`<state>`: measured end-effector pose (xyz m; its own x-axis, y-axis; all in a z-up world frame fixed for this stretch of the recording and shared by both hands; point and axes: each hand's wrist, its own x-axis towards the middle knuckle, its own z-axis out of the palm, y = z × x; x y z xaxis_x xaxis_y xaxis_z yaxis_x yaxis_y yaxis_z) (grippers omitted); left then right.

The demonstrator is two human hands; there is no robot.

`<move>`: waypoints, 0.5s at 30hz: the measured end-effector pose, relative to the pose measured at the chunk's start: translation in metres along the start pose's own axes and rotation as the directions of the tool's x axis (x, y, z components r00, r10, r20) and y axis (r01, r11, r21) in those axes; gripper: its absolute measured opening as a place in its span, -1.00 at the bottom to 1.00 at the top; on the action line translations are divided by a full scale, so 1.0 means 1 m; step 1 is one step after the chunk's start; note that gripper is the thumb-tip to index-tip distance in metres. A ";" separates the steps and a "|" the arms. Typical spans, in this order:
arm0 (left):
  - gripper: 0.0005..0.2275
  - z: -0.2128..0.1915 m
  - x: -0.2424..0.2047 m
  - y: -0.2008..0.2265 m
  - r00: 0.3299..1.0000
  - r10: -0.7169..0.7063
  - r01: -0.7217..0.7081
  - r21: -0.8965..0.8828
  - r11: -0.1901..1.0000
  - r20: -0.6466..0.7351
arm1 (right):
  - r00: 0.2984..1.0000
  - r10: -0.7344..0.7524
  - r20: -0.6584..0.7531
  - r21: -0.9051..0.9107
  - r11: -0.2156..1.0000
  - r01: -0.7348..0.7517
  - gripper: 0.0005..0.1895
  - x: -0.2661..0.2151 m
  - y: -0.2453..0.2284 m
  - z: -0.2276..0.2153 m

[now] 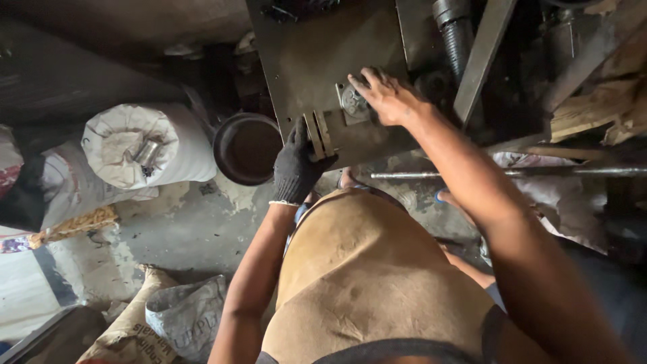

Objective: The person operates a manual machine by placing small metal pieces into a slot and pulling a lever to process them. The person repeats this action multiple times, handling the metal pieces and the lever with gloved hands.

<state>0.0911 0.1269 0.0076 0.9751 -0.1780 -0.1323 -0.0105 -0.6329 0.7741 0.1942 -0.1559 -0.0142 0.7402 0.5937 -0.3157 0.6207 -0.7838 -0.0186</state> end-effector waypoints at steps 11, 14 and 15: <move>-0.08 -0.003 0.023 -0.015 0.974 0.206 -0.208 0.005 0.978 0.099 | 0.995 0.096 -0.013 0.483 0.872 -0.078 0.17 -0.039 -0.067 -0.063; -0.03 -0.010 0.044 -0.013 0.952 0.236 -0.224 -0.082 0.971 0.194 | 0.946 0.103 -0.307 0.527 0.846 0.079 0.19 -0.038 -0.067 -0.040; -0.04 -0.011 0.050 -0.010 0.937 0.275 -0.260 -0.095 0.961 0.216 | 0.929 0.116 -0.351 0.537 0.838 0.098 0.18 -0.039 -0.064 -0.031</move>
<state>0.1424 0.1328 -0.0003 0.8626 -0.5040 -0.0449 -0.2428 -0.4902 0.8371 0.1333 -0.1235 0.0286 0.8505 0.5247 0.0370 0.4540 -0.6966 -0.5556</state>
